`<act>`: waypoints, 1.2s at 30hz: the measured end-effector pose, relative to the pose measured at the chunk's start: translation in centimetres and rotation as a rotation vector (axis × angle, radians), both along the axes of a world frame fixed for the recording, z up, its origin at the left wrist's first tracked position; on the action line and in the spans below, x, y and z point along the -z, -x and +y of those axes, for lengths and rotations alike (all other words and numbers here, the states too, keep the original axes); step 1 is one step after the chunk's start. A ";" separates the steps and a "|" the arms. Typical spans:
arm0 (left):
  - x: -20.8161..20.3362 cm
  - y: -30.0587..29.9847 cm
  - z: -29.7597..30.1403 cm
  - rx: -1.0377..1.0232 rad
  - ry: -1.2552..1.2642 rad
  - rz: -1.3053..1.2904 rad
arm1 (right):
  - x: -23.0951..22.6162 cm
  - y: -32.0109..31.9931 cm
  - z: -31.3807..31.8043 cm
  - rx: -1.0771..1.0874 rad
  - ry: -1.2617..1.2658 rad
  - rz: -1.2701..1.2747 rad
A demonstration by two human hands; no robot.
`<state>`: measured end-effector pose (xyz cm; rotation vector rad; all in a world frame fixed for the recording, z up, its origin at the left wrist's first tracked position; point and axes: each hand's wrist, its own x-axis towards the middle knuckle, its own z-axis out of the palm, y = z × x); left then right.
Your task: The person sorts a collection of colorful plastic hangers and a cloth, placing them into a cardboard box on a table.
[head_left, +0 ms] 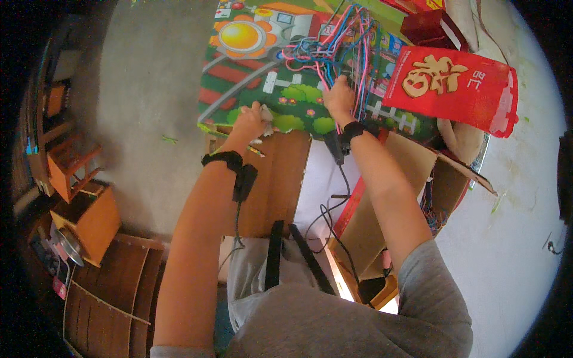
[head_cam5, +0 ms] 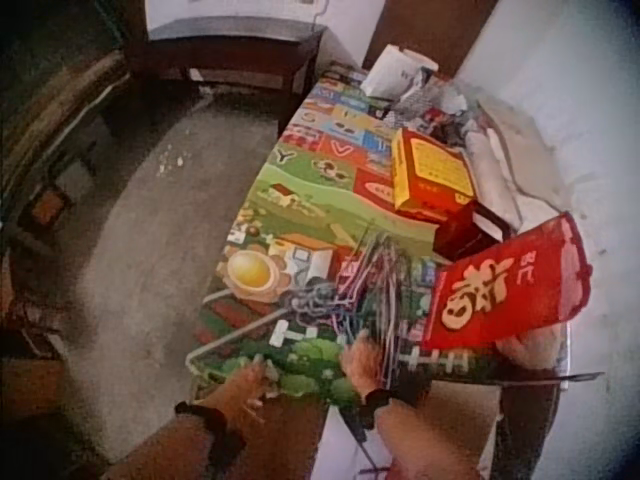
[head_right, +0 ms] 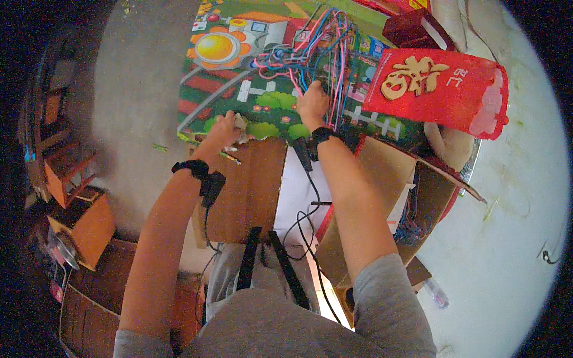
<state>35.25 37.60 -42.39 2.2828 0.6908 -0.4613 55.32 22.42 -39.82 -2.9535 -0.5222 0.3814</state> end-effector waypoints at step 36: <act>-3.8 13.0 -13.8 -0.350 0.847 -0.160 | -4.8 22.2 -13.2 0.113 -0.770 1.319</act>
